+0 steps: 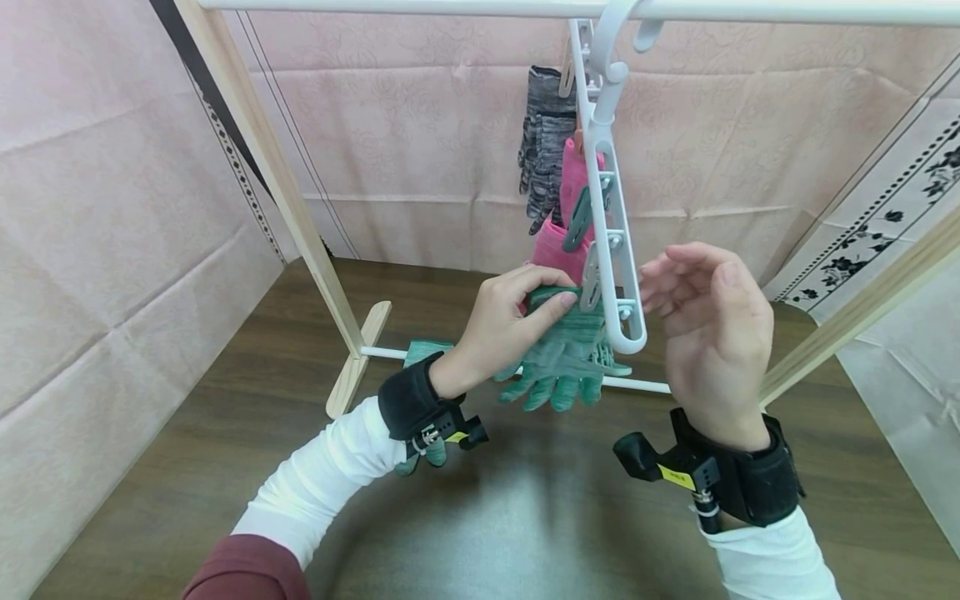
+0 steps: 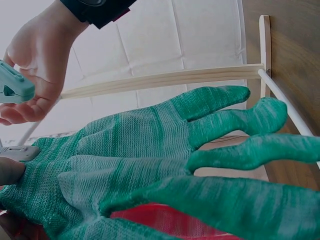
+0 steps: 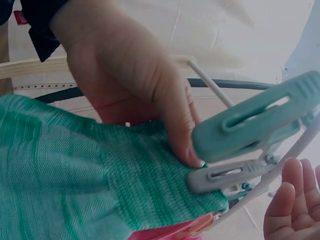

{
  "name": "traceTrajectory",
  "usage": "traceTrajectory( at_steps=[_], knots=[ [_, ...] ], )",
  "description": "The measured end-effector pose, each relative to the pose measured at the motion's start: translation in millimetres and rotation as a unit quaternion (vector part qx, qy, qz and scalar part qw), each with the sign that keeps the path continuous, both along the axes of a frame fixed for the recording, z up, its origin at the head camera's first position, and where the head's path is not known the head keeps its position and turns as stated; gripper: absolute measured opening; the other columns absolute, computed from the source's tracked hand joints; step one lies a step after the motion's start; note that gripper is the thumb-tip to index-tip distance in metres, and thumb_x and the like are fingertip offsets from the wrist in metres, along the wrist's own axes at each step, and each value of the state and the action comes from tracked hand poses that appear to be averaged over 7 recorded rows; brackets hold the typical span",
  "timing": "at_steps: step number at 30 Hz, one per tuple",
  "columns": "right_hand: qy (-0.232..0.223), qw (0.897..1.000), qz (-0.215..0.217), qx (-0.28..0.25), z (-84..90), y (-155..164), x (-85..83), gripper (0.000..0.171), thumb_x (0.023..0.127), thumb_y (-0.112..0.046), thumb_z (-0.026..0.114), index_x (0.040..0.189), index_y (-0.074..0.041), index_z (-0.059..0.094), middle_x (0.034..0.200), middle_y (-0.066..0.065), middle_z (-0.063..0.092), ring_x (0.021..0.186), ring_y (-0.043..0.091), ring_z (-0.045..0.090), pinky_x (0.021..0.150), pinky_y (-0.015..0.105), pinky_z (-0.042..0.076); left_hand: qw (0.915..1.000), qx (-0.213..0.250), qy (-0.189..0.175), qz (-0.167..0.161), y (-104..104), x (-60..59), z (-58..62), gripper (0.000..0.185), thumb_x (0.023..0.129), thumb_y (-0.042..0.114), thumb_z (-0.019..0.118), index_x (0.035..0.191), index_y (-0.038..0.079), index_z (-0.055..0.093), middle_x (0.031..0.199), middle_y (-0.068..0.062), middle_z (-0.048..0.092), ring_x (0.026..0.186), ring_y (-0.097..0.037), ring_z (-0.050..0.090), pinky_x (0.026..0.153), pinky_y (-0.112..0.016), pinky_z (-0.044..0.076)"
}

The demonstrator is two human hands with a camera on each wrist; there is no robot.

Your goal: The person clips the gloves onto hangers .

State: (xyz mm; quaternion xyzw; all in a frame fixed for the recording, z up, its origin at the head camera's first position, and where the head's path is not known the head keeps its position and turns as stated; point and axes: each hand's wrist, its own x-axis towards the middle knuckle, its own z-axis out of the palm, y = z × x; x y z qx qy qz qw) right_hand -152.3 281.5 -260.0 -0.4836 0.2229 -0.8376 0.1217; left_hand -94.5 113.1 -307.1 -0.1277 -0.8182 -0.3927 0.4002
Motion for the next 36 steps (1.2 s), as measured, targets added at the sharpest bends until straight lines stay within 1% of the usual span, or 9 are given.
traceTrajectory(
  at_steps=[4,7,13,18,23,26,29,32,36],
  knots=[
    [0.011,0.999,0.048,-0.009,1.5,-1,4.6,0.029,0.089,-0.003,0.040,0.099,0.023,0.047,0.090,0.034,0.057,0.081,0.039,0.057,0.072,0.040,0.049,1.0000,0.002,0.000,0.001,-1,2.3,-0.1,0.018,0.085,0.017,0.058,0.099,0.006,0.063,0.095,-0.004,0.065,0.086,-0.009,0.057,0.075,-0.010,0.040],
    [0.022,0.998,0.065,-0.008,1.6,-2,5.9,0.029,0.089,-0.004,0.041,0.101,0.023,0.046,0.092,0.034,0.056,0.083,0.040,0.056,0.074,0.041,0.049,1.0000,0.004,0.000,0.001,-2,3.3,-0.7,0.018,0.086,0.017,0.057,0.099,0.006,0.063,0.094,-0.004,0.065,0.085,-0.010,0.056,0.074,-0.010,0.040],
    [0.034,0.997,0.068,0.000,-0.4,0,3.7,0.029,0.089,-0.003,0.043,0.102,0.023,0.045,0.094,0.034,0.055,0.085,0.039,0.056,0.076,0.041,0.048,0.9999,0.009,-0.006,0.003,-2,2.8,-2.4,0.019,0.086,0.018,0.057,0.100,0.006,0.063,0.095,-0.004,0.065,0.086,-0.010,0.057,0.072,-0.009,0.041],
    [0.037,0.997,0.071,0.009,-4.0,0,6.0,0.028,0.087,-0.002,0.045,0.102,0.022,0.046,0.094,0.033,0.055,0.085,0.038,0.055,0.075,0.039,0.048,0.9998,0.014,-0.016,0.006,-1,3.3,-4.1,0.020,0.086,0.018,0.057,0.100,0.006,0.063,0.095,-0.004,0.065,0.085,-0.009,0.057,0.072,-0.008,0.041],
    [0.024,0.998,0.061,0.023,-10.7,0,9.9,0.027,0.089,0.000,0.039,0.105,0.020,0.045,0.094,0.030,0.056,0.083,0.035,0.055,0.072,0.037,0.047,0.9995,0.018,-0.023,0.010,-1,3.7,-5.2,0.020,0.086,0.019,0.057,0.100,0.006,0.062,0.095,-0.004,0.065,0.086,-0.009,0.056,0.073,-0.009,0.041],
    [0.019,0.998,0.049,0.038,-15.7,0,11.2,0.028,0.090,0.000,0.035,0.109,0.019,0.043,0.095,0.028,0.055,0.083,0.033,0.055,0.073,0.035,0.047,0.9995,0.019,-0.024,0.011,-1,3.4,-5.3,0.020,0.086,0.019,0.057,0.101,0.006,0.062,0.096,-0.004,0.065,0.087,-0.009,0.057,0.074,-0.009,0.041],
    [0.016,0.997,0.048,0.058,-20.4,-1,12.5,0.029,0.092,-0.002,0.034,0.112,0.017,0.042,0.098,0.026,0.056,0.086,0.031,0.055,0.075,0.035,0.047,0.9995,0.019,-0.023,0.011,-1,3.0,-5.7,0.020,0.086,0.019,0.057,0.101,0.006,0.063,0.096,-0.004,0.065,0.087,-0.009,0.057,0.074,-0.009,0.041],
    [0.031,0.995,0.040,0.086,-24.2,-1,13.6,0.031,0.093,-0.006,0.034,0.114,0.015,0.042,0.100,0.024,0.058,0.089,0.030,0.055,0.077,0.036,0.048,0.9995,0.020,-0.023,0.012,-2,2.9,-6.0,0.020,0.086,0.019,0.057,0.100,0.006,0.063,0.096,-0.003,0.065,0.086,-0.009,0.057,0.074,-0.009,0.041],
    [0.048,0.993,0.040,0.103,-28.3,-1,13.3,0.031,0.094,-0.007,0.033,0.115,0.014,0.042,0.100,0.023,0.059,0.091,0.031,0.055,0.080,0.036,0.046,0.9994,0.022,-0.024,0.013,-2,3.0,-6.4,0.020,0.086,0.019,0.057,0.100,0.007,0.063,0.096,-0.004,0.065,0.087,-0.009,0.057,0.075,-0.009,0.042]
  ],
)
